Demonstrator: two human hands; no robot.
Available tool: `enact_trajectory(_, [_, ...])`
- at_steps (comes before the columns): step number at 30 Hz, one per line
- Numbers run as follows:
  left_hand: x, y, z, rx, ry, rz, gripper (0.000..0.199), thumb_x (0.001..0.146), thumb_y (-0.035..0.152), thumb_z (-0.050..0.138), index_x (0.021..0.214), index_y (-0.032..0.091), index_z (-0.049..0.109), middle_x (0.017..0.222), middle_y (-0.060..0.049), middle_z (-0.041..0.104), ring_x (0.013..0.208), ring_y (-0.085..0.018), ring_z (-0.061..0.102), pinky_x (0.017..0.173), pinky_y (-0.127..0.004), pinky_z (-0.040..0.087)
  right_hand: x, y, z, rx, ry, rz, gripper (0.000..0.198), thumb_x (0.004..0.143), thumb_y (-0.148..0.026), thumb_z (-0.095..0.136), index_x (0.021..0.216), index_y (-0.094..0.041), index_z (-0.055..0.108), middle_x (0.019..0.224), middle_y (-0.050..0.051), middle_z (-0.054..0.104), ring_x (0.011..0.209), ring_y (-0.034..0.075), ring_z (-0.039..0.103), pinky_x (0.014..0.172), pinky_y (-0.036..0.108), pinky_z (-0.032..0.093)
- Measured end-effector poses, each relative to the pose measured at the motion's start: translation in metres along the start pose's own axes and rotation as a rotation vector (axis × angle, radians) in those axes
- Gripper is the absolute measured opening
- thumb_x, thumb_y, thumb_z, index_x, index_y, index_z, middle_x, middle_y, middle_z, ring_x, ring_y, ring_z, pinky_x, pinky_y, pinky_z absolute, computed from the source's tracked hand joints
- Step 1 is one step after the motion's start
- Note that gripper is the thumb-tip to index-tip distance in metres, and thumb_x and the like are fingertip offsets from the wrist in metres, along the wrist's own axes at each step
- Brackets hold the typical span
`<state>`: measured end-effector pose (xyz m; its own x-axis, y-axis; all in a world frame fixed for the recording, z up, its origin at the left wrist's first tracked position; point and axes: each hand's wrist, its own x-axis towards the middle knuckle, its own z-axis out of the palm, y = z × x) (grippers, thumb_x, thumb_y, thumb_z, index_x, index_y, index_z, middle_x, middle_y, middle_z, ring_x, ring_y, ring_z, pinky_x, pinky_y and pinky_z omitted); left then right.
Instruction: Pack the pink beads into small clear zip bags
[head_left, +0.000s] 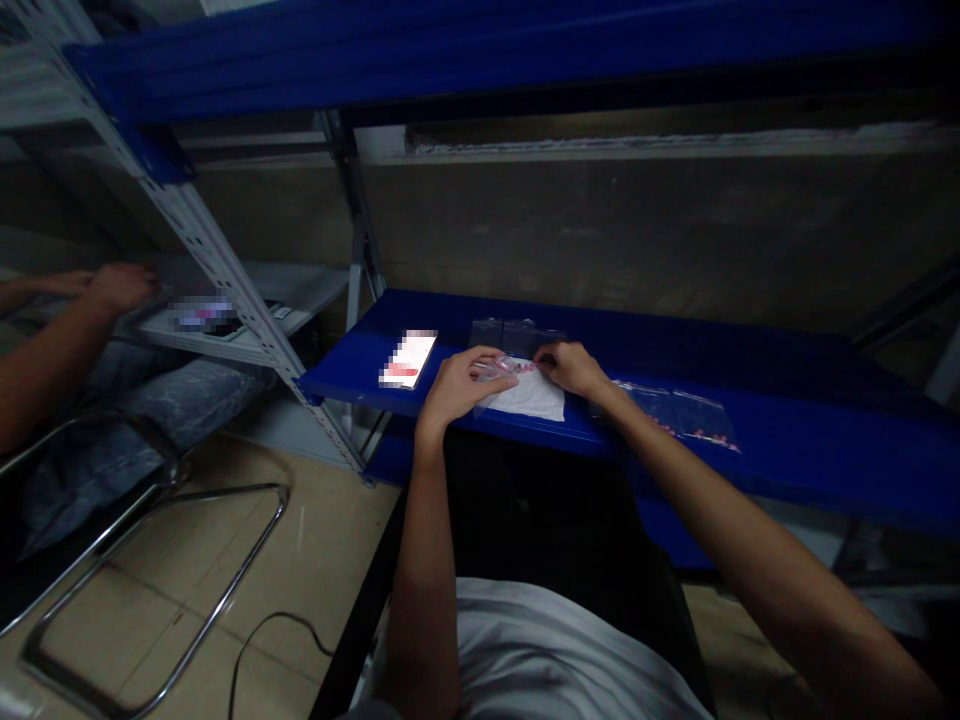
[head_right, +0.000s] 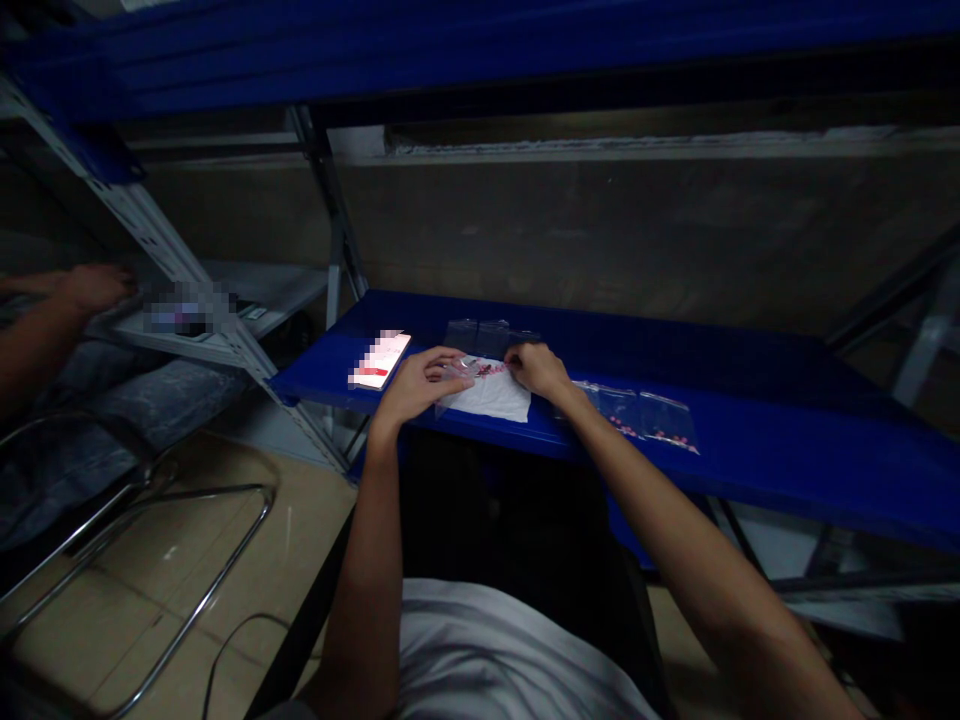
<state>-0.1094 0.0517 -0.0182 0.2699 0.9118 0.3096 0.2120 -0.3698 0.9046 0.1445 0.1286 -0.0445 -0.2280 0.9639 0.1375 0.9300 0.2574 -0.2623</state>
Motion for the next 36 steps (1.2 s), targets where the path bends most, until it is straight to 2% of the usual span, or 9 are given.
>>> enact_trajectory(6, [-0.003, 0.002, -0.001, -0.014, 0.018, 0.008, 0.049, 0.075, 0.040, 0.089, 0.117, 0.020, 0.074, 0.114, -0.011, 0.077, 0.098, -0.021, 0.073, 0.087, -0.035, 0.059, 0.001, 0.004, -0.004, 0.017, 0.005, -0.069, 0.025, 0.090, -0.009, 0.060, 0.101, -0.019, 0.080, 0.103, 0.009, 0.079, 0.091, 0.020, 0.071, 0.080, 0.025, 0.048])
enact_trajectory(11, [-0.003, 0.003, 0.001, -0.027, 0.013, -0.025, 0.051, 0.074, 0.040, 0.090, 0.118, 0.019, 0.074, 0.115, -0.012, 0.076, 0.098, -0.022, 0.073, 0.087, -0.035, 0.060, -0.007, 0.000, -0.020, 0.170, 0.110, -0.052, 0.020, 0.090, -0.011, 0.060, 0.094, -0.016, 0.078, 0.097, 0.009, 0.079, 0.087, 0.020, 0.071, 0.080, 0.027, 0.048])
enact_trajectory(14, [-0.001, 0.003, 0.002, -0.057, 0.000, -0.019, 0.052, 0.073, 0.037, 0.091, 0.118, 0.017, 0.073, 0.113, -0.012, 0.077, 0.096, -0.021, 0.074, 0.088, -0.035, 0.059, -0.018, -0.018, -0.037, 0.368, 0.171, -0.074, 0.015, 0.092, -0.023, 0.063, 0.093, -0.017, 0.077, 0.092, 0.007, 0.079, 0.081, 0.020, 0.069, 0.075, 0.028, 0.048])
enact_trajectory(17, [0.001, 0.002, 0.003, -0.085, -0.003, 0.012, 0.050, 0.073, 0.035, 0.091, 0.116, 0.016, 0.074, 0.110, -0.012, 0.078, 0.101, -0.022, 0.074, 0.093, -0.036, 0.058, -0.031, -0.047, -0.054, 0.486, 0.150, -0.186, 0.020, 0.092, -0.034, 0.064, 0.092, -0.018, 0.077, 0.090, 0.007, 0.078, 0.082, 0.021, 0.068, 0.075, 0.030, 0.049])
enact_trajectory(23, [-0.002, 0.004, 0.004, -0.118, -0.010, 0.027, 0.049, 0.073, 0.034, 0.091, 0.116, 0.016, 0.074, 0.109, -0.012, 0.079, 0.104, -0.023, 0.074, 0.095, -0.037, 0.059, -0.044, -0.084, -0.070, 0.447, 0.034, -0.344, 0.020, 0.092, -0.033, 0.064, 0.091, -0.021, 0.080, 0.088, 0.005, 0.078, 0.083, 0.020, 0.068, 0.076, 0.030, 0.047])
enact_trajectory(27, [-0.003, 0.005, 0.003, -0.137, -0.013, 0.017, 0.049, 0.073, 0.033, 0.090, 0.116, 0.017, 0.073, 0.110, -0.012, 0.079, 0.102, -0.023, 0.075, 0.093, -0.036, 0.060, -0.038, -0.072, -0.064, 0.619, -0.020, -0.313, 0.030, 0.096, -0.042, 0.059, 0.091, -0.019, 0.078, 0.084, 0.006, 0.076, 0.077, 0.019, 0.066, 0.071, 0.029, 0.048])
enact_trajectory(30, [-0.002, 0.007, 0.001, -0.143, -0.014, -0.009, 0.050, 0.072, 0.032, 0.091, 0.116, 0.016, 0.073, 0.110, -0.012, 0.078, 0.098, -0.022, 0.075, 0.089, -0.034, 0.061, -0.027, -0.050, -0.055, 0.676, 0.089, -0.165, 0.027, 0.095, -0.038, 0.059, 0.098, -0.017, 0.077, 0.091, 0.007, 0.077, 0.077, 0.018, 0.066, 0.069, 0.029, 0.049])
enact_trajectory(33, [-0.002, 0.010, 0.001, -0.133, -0.002, -0.026, 0.051, 0.072, 0.033, 0.092, 0.116, 0.016, 0.073, 0.111, -0.013, 0.078, 0.097, -0.021, 0.075, 0.086, -0.034, 0.061, -0.015, -0.027, -0.041, 0.548, 0.150, -0.046, 0.020, 0.090, -0.021, 0.059, 0.098, -0.016, 0.076, 0.092, 0.009, 0.078, 0.079, 0.019, 0.068, 0.071, 0.028, 0.049])
enact_trajectory(36, [-0.004, 0.011, 0.002, -0.117, 0.007, -0.032, 0.051, 0.072, 0.034, 0.091, 0.117, 0.016, 0.073, 0.113, -0.013, 0.078, 0.096, -0.021, 0.075, 0.086, -0.034, 0.061, -0.009, -0.014, -0.026, 0.369, 0.120, -0.013, 0.026, 0.086, -0.012, 0.058, 0.101, -0.017, 0.078, 0.096, 0.008, 0.079, 0.083, 0.020, 0.070, 0.076, 0.028, 0.051])
